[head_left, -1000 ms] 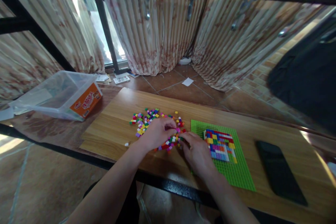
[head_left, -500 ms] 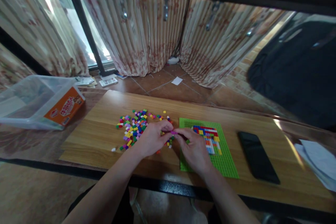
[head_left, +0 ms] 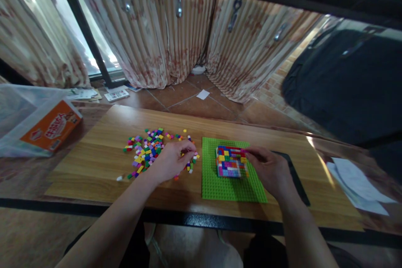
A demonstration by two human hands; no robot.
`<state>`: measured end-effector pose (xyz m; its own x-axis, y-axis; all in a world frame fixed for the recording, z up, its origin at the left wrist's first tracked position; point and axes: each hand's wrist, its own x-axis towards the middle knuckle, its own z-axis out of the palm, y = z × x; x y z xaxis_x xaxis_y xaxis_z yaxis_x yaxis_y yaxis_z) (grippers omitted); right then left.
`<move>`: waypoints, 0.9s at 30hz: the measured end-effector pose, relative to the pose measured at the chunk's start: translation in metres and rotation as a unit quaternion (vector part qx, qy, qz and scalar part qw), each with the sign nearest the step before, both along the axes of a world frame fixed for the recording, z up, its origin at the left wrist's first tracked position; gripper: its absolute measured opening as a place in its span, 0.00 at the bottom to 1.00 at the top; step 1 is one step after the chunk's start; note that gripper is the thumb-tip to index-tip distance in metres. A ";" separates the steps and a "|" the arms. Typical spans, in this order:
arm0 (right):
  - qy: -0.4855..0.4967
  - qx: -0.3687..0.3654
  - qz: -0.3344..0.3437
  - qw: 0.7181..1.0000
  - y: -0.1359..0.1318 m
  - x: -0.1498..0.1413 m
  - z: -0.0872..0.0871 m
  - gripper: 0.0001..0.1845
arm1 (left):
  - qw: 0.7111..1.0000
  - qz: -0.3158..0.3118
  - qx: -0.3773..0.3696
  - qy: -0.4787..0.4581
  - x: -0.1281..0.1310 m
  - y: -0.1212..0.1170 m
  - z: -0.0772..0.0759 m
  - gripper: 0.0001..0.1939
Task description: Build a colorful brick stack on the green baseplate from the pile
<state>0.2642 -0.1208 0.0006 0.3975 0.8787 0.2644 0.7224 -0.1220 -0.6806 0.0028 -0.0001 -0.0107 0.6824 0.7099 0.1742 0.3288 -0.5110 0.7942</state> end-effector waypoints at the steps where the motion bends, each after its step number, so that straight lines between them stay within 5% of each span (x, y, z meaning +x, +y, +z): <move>1: -0.009 -0.006 0.016 1.000 0.000 0.002 -0.002 0.11 | 1.000 0.001 0.000 0.002 0.000 0.000 0.000 0.07; 13: -0.049 0.002 0.028 0.998 0.011 -0.002 -0.024 0.08 | 1.000 0.004 0.017 0.025 0.003 0.001 0.002 0.08; 27: 0.204 -0.016 0.014 0.979 0.019 -0.001 -0.034 0.10 | 0.999 0.004 0.009 0.036 0.001 0.001 -0.001 0.08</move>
